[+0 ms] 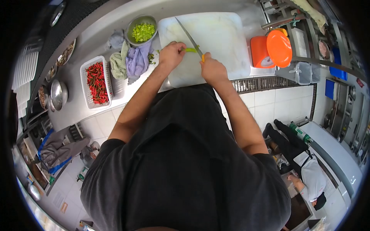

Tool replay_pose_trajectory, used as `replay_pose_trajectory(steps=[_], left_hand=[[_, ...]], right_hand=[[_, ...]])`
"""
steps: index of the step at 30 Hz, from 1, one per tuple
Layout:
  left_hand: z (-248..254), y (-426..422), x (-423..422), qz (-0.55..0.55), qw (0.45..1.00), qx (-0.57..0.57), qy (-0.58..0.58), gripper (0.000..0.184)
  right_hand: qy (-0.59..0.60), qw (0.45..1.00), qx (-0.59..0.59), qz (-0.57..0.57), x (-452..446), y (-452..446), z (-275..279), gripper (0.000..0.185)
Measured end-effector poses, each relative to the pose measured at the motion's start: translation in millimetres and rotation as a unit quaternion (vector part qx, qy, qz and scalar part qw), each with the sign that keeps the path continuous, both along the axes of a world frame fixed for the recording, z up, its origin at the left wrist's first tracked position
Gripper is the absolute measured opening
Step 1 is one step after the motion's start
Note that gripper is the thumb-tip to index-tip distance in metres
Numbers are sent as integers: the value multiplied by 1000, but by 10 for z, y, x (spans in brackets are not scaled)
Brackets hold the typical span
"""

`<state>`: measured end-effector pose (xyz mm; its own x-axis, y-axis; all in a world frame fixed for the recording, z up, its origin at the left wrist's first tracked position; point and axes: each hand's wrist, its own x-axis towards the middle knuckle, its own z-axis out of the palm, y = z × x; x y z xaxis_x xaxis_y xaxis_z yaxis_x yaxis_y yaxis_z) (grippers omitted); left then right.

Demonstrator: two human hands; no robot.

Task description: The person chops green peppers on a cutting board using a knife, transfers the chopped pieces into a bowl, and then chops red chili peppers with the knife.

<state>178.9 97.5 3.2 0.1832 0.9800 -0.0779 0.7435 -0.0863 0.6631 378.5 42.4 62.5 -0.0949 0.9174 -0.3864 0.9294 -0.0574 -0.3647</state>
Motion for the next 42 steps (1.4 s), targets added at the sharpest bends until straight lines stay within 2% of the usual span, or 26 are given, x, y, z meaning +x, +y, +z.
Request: replay_pose_trajectory(steps=[5,10,14,17,23,26,29,35,38,42], left_hand=[[-9,23,-7,-7,1000,-2,7,15],[-17,64,-17,-20,1000,5,14,16],[21,60,-10,-31,999,-33,14,17],[69,71,-9,-54,997,-26,52,18],[98,117,-23,-84,994,-40,52,21],[50,129,-18,-96,993,-30,61,22],[75,133,-15,-102,993,-29,59,24],[72,139,-11,-100,993,-30,62,24],[44,147,-17,-101,993,-29,57,23],[33,96,-29,-95,994,-23,48,21]], right_hand=[[-20,999,-15,-31,-133,11,-184,30],[-1,1000,-7,-5,-76,49,-4,31],[-12,999,-15,-29,-148,27,-211,32],[-9,1000,-14,3,-109,68,13,33],[-9,999,-23,-21,-209,53,-134,33],[-12,1000,-22,-1,-191,38,85,33],[-17,999,-33,-39,-277,-1,-160,33],[-14,999,-29,-5,-223,41,98,33],[-2,999,-19,-36,-287,24,-226,33],[9,1000,-17,-13,-249,54,-15,32]])
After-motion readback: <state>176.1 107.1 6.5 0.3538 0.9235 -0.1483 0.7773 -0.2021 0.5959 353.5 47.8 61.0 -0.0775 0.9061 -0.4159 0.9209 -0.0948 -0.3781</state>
